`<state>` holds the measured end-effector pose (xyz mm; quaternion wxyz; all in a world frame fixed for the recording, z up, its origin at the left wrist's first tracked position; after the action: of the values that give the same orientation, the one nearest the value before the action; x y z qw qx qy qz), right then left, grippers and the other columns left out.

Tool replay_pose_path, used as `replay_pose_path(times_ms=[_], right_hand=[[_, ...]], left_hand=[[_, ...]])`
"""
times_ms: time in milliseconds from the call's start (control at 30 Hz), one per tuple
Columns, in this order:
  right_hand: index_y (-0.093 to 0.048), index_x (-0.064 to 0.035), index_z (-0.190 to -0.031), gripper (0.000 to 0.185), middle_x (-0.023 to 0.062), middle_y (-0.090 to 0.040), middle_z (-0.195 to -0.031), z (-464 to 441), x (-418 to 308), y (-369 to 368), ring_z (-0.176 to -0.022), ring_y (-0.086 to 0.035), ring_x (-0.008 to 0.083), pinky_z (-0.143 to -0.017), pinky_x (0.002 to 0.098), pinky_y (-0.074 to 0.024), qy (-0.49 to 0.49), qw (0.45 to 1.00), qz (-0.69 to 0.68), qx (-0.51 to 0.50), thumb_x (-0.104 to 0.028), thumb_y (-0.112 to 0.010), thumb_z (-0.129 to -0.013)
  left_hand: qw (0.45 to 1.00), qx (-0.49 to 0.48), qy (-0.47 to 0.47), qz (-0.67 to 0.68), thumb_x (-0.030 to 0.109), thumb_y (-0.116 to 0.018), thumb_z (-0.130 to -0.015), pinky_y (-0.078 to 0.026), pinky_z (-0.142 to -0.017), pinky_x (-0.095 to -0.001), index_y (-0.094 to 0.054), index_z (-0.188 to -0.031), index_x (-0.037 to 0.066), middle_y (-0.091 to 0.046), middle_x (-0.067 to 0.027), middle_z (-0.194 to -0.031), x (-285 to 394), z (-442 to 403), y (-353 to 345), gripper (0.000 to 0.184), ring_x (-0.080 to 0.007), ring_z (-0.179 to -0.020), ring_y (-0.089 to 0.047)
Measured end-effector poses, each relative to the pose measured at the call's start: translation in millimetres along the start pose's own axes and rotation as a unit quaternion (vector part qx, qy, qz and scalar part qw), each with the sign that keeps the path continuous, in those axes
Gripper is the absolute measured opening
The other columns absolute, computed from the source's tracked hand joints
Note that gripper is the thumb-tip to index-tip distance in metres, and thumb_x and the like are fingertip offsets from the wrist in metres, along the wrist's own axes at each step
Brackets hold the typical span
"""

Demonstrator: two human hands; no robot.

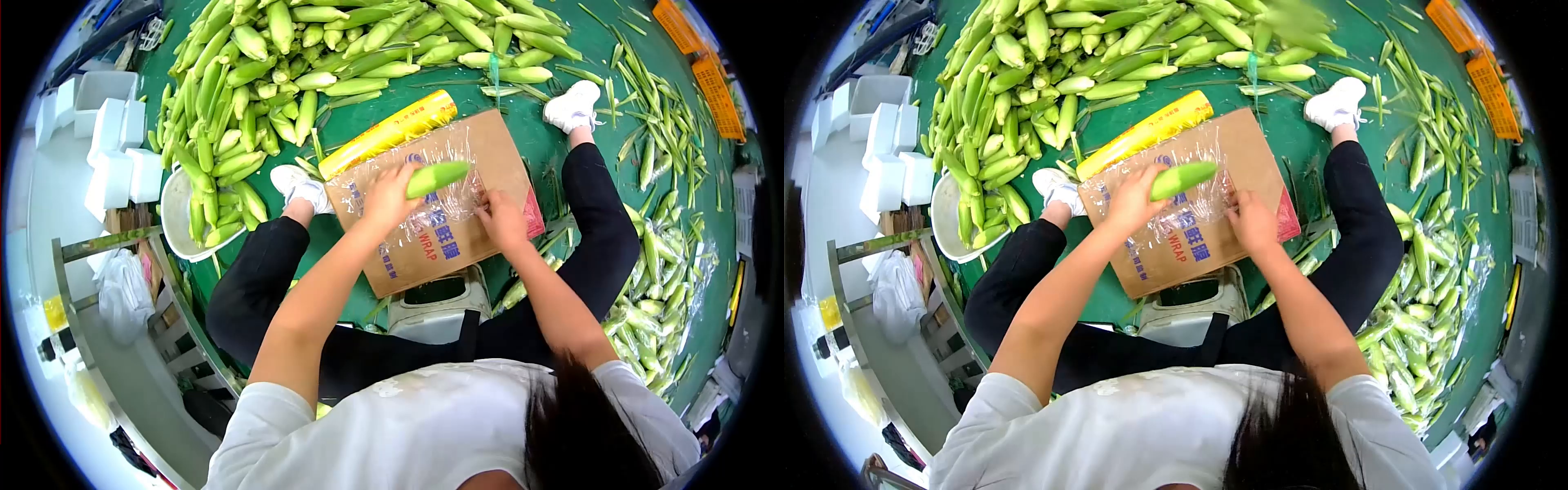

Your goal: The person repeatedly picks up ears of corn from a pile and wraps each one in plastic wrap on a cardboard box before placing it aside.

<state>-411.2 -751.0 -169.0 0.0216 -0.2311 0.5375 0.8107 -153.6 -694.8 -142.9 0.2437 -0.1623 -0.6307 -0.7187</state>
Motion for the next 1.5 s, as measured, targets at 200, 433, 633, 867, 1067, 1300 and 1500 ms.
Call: replay_pose_path(times_ms=[200, 433, 633, 867, 1067, 1300, 1500], right_hand=[[-0.064, -0.0163, -0.093, 0.012, -0.0059, -0.064, -0.093, 37, 41, 3, -0.099, -0.061, 0.0082, -0.081, 0.0276, -0.0438, -0.148, 0.788, -0.579, -0.149, -0.025, -0.063, -0.1], [-0.06, -0.0064, -0.116, 0.036, 0.012, -0.062, -0.125, -14, -110, -34, -0.11, -0.059, 0.0329, -0.1, 0.0441, -0.0449, 0.324, 0.925, -0.173, 0.099, -0.019, -0.075, -0.086], [-0.042, -0.0274, -0.152, 0.079, 0.0061, -0.056, -0.14, -39, -129, -39, -0.121, -0.056, 0.0285, -0.1, 0.043, -0.0437, 0.423, 0.905, 0.044, -0.015, -0.034, -0.077, -0.082], [-0.053, -0.0311, -0.146, 0.065, 0.0053, -0.057, -0.139, -28, -112, -32, -0.125, -0.054, 0.0286, -0.102, 0.0453, -0.0417, 0.423, 0.905, -0.007, -0.052, -0.033, -0.075, -0.084], [-0.055, -0.0279, -0.144, 0.056, 0.0066, -0.06, -0.131, 13, -90, -32, -0.124, -0.054, 0.0289, -0.1, 0.0447, -0.0419, 0.446, 0.883, -0.007, -0.146, -0.03, -0.07, -0.09], [-0.063, -0.0184, -0.13, 0.042, 0.0116, -0.061, -0.121, -49, -128, -42, -0.115, -0.056, 0.0288, -0.097, 0.0459, -0.0424, 0.39, 0.92, -0.002, 0.039, -0.04, -0.063, -0.094], [-0.061, -0.015, -0.129, 0.06, 0.0106, -0.061, -0.123, -63, -162, -38, -0.117, -0.057, 0.0289, -0.094, 0.0454, -0.0466, 0.441, 0.897, -0.006, 0.006, -0.05, -0.074, -0.082]], left_hand=[[0.996, -0.044, 0.042, -0.062, 0.021, -0.083, -0.078, -0.049, -0.098, -0.0475, -0.055, -0.143, 0.027, -0.057, -0.0108, -0.128, -4, 32, -8, 0.072, -0.0317, -0.123, -0.054], [0.994, 0.08, -0.017, -0.074, 0.025, -0.079, -0.08, -0.04, -0.104, -0.0515, -0.053, -0.143, 0.022, -0.052, -0.0169, -0.133, -11, 50, -16, 0.068, -0.0355, -0.125, -0.05], [0.99, 0.043, -0.131, -0.043, 0.023, -0.075, -0.082, -0.037, -0.104, -0.0506, -0.061, -0.12, 0.011, -0.055, -0.0129, -0.125, -36, 140, -21, 0.042, -0.0334, -0.119, -0.052], [0.99, 0.012, -0.134, 0.037, 0.004, -0.063, -0.083, -0.055, -0.076, -0.0425, -0.059, -0.097, 0.007, -0.065, -0.012, -0.095, -63, 137, 8, 0.015, -0.0347, -0.088, -0.065], [0.972, -0.034, -0.029, 0.23, 0.013, -0.068, -0.094, -0.053, -0.071, -0.0363, -0.061, -0.104, 0.005, -0.067, -0.0138, -0.091, -62, 80, -5, 0.014, -0.0325, -0.086, -0.068], [0.918, -0.353, -0.005, -0.177, 0.049, -0.082, -0.075, -0.056, -0.071, -0.0318, -0.068, -0.094, 0.005, -0.069, -0.0114, -0.084, -66, -40, -5, 0.05, -0.0253, -0.076, -0.069], [0.992, -0.074, 0.101, -0.031, 0.048, -0.074, -0.084, -0.058, -0.073, -0.0371, -0.07, -0.103, 0.007, -0.075, -0.017, -0.099, -98, -121, 89, 0.045, -0.0295, -0.084, -0.073]])
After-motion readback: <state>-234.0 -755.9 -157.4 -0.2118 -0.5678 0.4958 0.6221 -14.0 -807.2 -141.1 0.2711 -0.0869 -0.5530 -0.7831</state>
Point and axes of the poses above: each hand's wrist, its own z-axis away from the middle knuckle, its own y-axis out of the back of the hand, x = y × z, the point moved 4 cm from there along -z, towards the middle knuckle
